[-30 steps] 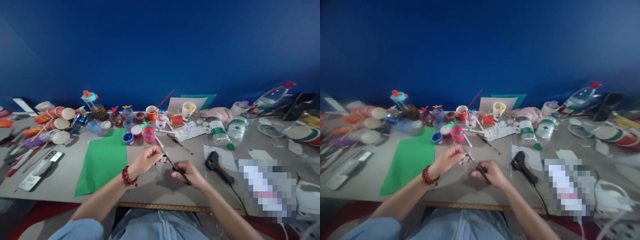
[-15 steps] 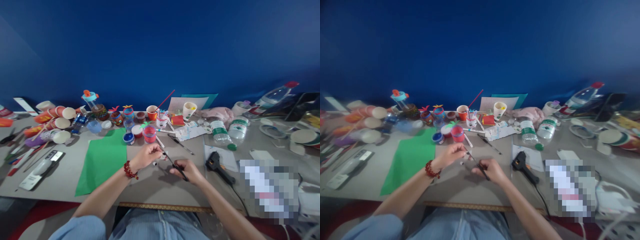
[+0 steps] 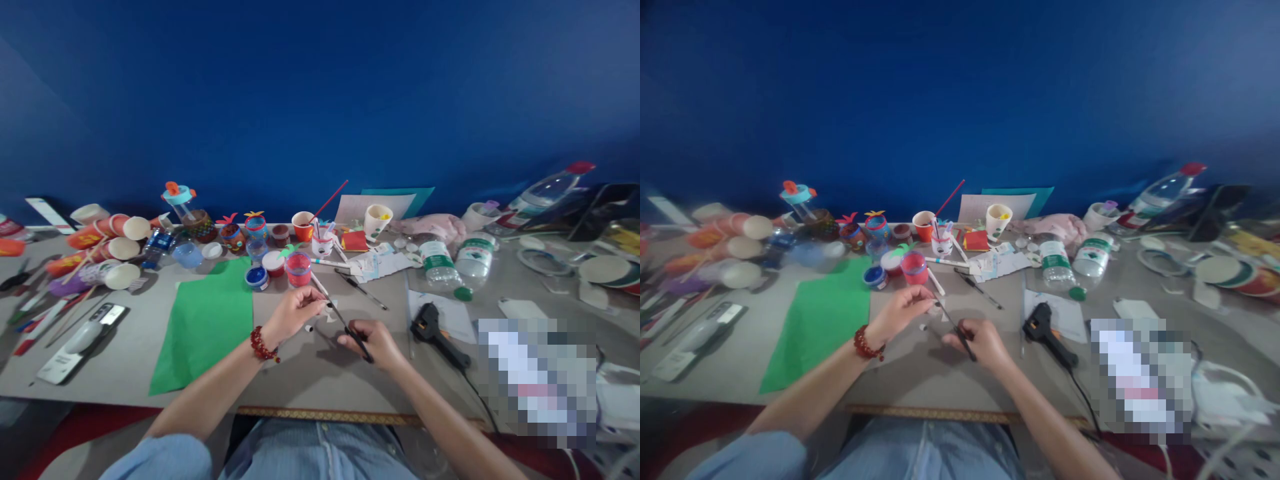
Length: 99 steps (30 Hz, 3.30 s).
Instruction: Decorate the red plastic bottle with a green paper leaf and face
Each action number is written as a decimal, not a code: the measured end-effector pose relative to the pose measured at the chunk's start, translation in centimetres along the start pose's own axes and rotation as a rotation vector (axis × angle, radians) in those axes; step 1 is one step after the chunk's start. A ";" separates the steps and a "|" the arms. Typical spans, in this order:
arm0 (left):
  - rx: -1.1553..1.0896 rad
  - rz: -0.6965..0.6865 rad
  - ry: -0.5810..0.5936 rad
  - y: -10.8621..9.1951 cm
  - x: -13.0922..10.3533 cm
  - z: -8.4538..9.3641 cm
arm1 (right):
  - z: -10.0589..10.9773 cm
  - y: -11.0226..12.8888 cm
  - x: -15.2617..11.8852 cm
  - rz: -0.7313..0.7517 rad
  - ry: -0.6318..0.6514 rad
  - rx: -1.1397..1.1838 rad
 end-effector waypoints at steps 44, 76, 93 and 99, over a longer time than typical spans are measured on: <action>-0.261 0.006 -0.021 -0.3 -2.3 -0.8 | 0.5 3.0 -0.5 -0.179 -0.029 0.510; -0.363 -0.061 -0.054 -0.8 -2.8 -1.7 | -1.1 3.5 -1.9 -0.232 0.142 0.480; -0.355 -0.058 -0.063 -1.0 -2.8 -1.7 | -1.0 3.6 -1.8 -0.236 0.139 0.457; -0.350 -0.043 -0.063 -1.0 -2.7 -1.7 | -1.0 3.1 -1.7 -0.212 0.136 0.430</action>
Point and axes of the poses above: each hand's wrist, its own x-axis towards the middle knuckle, its own z-axis out of the back of the hand, y = z × x, the point moved 4 cm from there along x, towards the middle knuckle, and after that the axes turned 12 degrees about -y, right-handed, at the moved point
